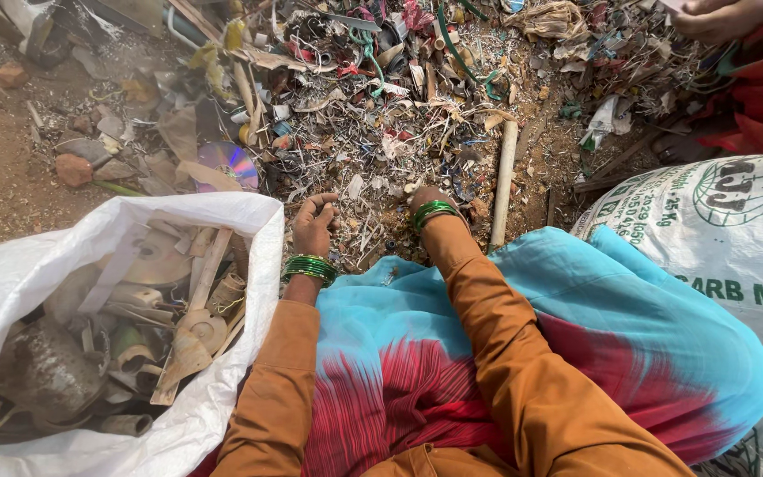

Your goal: The person sits on the ground and sorts through a pile of waste, picking up wire, scrap metal, and plastic pieces by hand and placing them into a white bag.

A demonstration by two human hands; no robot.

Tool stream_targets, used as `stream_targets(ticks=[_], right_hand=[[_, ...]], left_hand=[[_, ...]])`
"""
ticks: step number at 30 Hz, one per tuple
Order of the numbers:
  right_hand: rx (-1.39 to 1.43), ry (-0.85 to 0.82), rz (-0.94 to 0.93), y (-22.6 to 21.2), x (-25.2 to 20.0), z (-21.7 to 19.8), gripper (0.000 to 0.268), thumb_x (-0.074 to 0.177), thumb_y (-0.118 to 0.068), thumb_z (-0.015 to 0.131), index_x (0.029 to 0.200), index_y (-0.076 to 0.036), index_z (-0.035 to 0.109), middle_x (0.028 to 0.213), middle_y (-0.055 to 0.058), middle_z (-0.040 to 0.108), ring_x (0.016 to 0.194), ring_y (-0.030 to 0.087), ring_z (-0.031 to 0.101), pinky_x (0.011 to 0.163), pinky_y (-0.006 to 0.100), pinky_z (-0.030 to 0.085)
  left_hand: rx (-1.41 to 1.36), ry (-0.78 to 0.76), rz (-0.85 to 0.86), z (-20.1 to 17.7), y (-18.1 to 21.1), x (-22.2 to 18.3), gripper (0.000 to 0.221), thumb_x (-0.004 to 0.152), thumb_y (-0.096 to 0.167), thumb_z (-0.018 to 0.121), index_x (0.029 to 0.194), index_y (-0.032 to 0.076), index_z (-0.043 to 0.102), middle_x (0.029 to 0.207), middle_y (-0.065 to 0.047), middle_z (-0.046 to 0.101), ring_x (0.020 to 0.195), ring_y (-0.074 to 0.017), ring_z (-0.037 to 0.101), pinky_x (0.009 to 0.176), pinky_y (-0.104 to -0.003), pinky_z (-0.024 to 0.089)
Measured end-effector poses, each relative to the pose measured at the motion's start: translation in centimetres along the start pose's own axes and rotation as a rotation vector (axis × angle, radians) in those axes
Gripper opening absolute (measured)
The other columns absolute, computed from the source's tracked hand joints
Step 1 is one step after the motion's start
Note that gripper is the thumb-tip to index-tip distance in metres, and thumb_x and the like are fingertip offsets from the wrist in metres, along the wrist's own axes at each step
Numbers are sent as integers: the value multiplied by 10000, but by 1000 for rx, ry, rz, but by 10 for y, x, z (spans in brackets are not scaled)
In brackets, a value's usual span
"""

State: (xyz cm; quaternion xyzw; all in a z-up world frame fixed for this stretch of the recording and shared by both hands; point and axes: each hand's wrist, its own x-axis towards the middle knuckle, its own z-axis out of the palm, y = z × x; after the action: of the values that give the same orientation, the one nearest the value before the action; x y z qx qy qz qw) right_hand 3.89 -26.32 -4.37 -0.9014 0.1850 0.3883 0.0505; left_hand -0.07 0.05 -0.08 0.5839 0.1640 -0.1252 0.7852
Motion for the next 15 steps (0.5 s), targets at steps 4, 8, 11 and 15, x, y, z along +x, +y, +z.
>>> stream_targets(ticks=[4, 8, 11, 15], right_hand=[[627, -106, -368, -39, -27, -13, 293, 982, -119, 632, 1226, -178, 783, 1114, 139, 812, 868, 205, 749, 714, 347, 604], [1018, 82, 81, -63, -27, -54, 704, 951, -109, 662, 1565, -237, 342, 1213, 198, 686, 836, 236, 728, 610, 287, 607], [875, -36, -20, -77, -16, -55, 694, 943, -96, 666, 1547, -236, 353, 1297, 179, 659, 858, 230, 730, 617, 304, 609], [467, -149, -528, -66, 3, -5, 515, 917, -151, 722, 1398, -274, 584, 1388, 76, 638, 876, 171, 704, 667, 324, 588]], left_hand=[[-5, 14, -54, -2, 1, 1, 176, 1007, 83, 569, 1131, 64, 692, 864, 2, 658, 677, -59, 562, 607, -206, 462], [-35, -4, -19, 0, 3, -1, 168, 1002, 78, 584, 1123, 61, 700, 863, -3, 666, 681, -60, 567, 632, -206, 485], [63, 38, -64, 1, 9, -3, 169, 998, 89, 578, 1114, 71, 699, 855, 7, 661, 667, -59, 563, 606, -214, 471], [43, 25, -66, 1, 10, -5, 176, 997, 84, 574, 1124, 72, 696, 859, 6, 661, 678, -58, 565, 622, -216, 476]])
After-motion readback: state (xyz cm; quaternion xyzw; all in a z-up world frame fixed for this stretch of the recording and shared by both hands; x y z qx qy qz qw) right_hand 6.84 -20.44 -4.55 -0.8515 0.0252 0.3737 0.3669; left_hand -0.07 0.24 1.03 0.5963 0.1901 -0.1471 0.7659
